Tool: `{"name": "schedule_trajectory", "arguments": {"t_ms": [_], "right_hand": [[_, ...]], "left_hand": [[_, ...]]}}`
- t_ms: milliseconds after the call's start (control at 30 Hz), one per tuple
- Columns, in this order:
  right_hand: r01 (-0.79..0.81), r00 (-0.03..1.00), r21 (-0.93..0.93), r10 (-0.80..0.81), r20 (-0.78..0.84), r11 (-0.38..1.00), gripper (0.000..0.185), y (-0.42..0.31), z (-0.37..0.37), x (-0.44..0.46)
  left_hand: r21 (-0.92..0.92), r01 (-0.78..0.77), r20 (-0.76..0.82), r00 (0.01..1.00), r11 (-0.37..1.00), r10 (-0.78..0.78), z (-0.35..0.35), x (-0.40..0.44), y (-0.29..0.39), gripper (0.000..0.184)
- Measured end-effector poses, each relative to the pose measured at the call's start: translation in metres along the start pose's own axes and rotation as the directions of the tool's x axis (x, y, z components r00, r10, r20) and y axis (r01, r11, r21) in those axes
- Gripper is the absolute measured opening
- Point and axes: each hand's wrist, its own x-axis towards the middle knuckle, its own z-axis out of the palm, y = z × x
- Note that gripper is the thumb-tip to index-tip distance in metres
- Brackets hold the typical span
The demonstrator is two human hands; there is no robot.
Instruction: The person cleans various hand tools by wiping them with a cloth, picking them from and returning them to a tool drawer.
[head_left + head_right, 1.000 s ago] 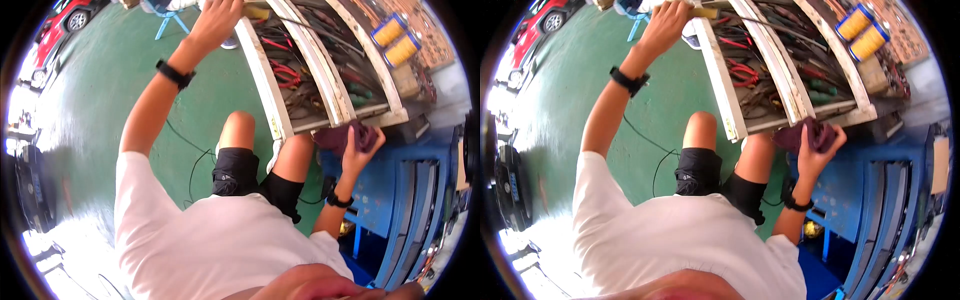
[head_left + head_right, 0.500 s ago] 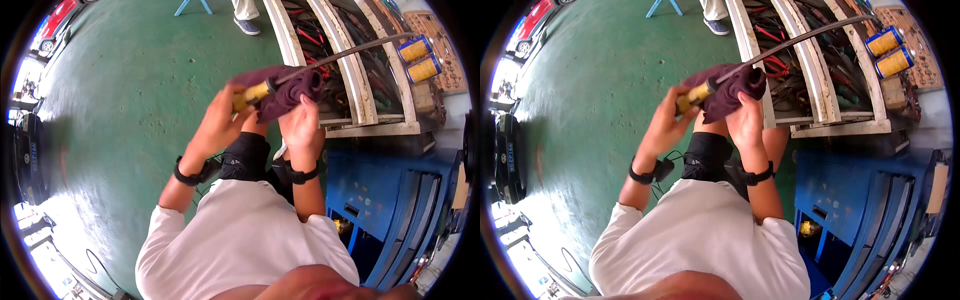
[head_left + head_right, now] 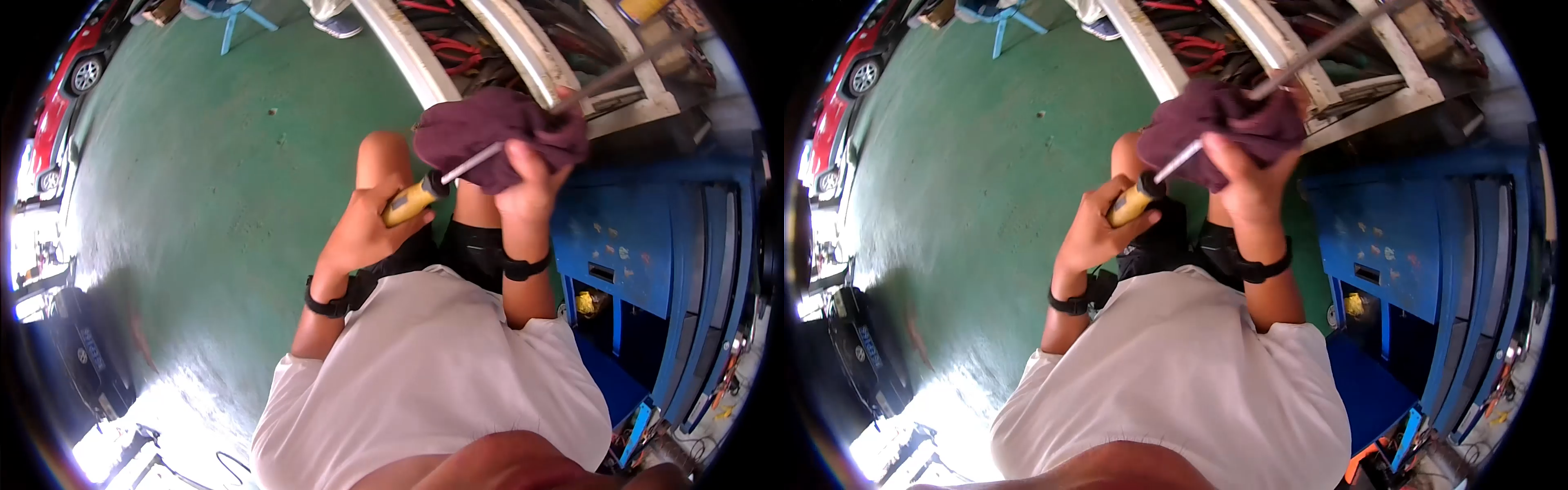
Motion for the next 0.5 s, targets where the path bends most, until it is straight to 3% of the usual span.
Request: {"name": "schedule_trajectory", "arguments": {"t_ms": [67,133,267,333,400,467,500], "right_hand": [[0.101,0.987,0.013,-0.099,-0.127,0.995,0.072,-0.021,-0.022,0.015],[0.146,0.98,0.041,-0.139,-0.142,0.988,0.075,-0.043,-0.048,0.027],[0.27,0.927,-0.083,-0.282,-0.249,0.959,0.064,-0.08,-0.084,0.042],[0.313,0.9,-0.122,-0.335,-0.279,0.942,0.062,-0.097,-0.098,0.045],[0.334,0.884,-0.15,-0.365,-0.293,0.93,0.059,-0.11,-0.108,0.039],[0.401,0.848,-0.269,-0.466,-0.253,0.876,0.053,-0.125,-0.109,0.036],[0.433,0.851,-0.267,-0.488,-0.193,0.861,0.053,-0.132,-0.118,0.033]], "left_hand": [[-0.036,-0.085,0.042,0.995,0.996,0.087,0.007,0.001,-0.006,0.024],[-0.041,-0.07,0.112,0.991,0.997,0.075,0.012,0.005,-0.005,0.023],[-0.067,-0.144,0.162,0.975,0.987,0.153,0.026,0.01,-0.017,0.023],[-0.047,-0.093,0.219,0.97,0.995,0.101,0.022,0.011,-0.01,0.023],[-0.022,-0.024,0.253,0.967,0.999,0.029,0.02,0.006,-0.007,0.023],[-0.058,-0.177,0.253,0.949,0.982,0.186,0.016,0.009,-0.004,0.024],[-0.073,-0.174,0.276,0.943,0.982,0.187,0.013,0.01,0.0,0.024]]}}
